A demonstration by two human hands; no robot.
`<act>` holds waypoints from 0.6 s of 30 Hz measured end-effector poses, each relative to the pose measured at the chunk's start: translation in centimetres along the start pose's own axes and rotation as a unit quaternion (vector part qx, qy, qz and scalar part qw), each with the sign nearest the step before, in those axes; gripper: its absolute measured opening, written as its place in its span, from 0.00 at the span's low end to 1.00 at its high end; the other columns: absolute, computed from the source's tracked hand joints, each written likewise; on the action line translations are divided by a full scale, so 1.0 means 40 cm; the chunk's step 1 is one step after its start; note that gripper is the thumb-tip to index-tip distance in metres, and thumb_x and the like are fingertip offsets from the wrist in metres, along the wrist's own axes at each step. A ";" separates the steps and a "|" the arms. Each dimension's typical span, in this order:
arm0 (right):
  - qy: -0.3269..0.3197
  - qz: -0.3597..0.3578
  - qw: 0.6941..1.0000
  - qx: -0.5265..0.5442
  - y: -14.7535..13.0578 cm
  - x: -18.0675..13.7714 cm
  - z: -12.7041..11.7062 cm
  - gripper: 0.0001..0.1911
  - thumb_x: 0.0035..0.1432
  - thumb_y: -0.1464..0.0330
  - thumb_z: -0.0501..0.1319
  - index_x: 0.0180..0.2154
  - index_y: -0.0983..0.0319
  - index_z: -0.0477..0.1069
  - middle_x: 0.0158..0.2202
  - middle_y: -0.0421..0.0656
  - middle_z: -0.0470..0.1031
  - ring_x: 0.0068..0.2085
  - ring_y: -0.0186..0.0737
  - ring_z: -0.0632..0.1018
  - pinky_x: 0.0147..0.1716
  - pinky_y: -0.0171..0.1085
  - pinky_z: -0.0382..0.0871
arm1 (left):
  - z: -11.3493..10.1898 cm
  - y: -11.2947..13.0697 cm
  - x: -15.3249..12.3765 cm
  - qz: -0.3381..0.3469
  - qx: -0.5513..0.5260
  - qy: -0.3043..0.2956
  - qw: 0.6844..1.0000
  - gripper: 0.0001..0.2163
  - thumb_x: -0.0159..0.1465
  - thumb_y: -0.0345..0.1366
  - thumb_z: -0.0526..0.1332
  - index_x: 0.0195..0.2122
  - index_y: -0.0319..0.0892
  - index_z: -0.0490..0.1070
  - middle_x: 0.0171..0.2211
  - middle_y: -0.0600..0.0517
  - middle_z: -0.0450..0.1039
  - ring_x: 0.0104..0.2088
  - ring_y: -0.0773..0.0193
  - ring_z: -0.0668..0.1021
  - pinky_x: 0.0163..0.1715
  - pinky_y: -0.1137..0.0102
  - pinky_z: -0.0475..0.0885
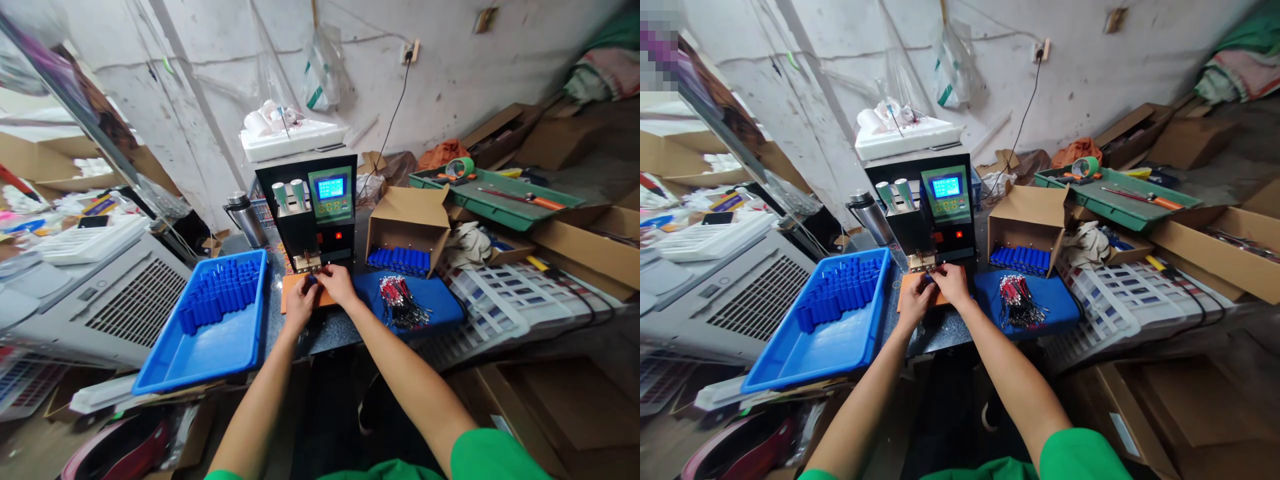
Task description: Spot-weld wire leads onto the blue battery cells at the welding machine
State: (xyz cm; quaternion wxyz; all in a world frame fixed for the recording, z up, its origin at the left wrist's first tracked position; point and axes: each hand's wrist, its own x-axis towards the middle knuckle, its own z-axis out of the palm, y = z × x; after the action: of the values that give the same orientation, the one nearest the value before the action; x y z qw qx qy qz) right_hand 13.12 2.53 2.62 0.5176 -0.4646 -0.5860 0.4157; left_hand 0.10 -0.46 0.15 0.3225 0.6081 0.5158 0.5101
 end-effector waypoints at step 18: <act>-0.008 -0.016 1.000 0.019 0.020 -0.001 0.001 0.09 0.55 0.64 0.64 0.31 0.63 0.77 0.32 0.45 0.81 0.34 0.43 0.79 0.36 0.37 0.70 | 0.001 -0.016 -0.001 0.017 -0.016 -0.003 1.000 0.17 0.62 0.38 0.60 0.51 0.39 0.73 0.47 0.45 0.78 0.49 0.55 0.78 0.53 0.59 0.70</act>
State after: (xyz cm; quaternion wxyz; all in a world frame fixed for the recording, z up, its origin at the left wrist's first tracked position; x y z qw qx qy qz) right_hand 13.16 2.66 1.83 0.5279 -0.4417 -0.5901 0.4218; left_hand -0.05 -0.34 -0.45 0.3248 0.6132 0.4961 0.5219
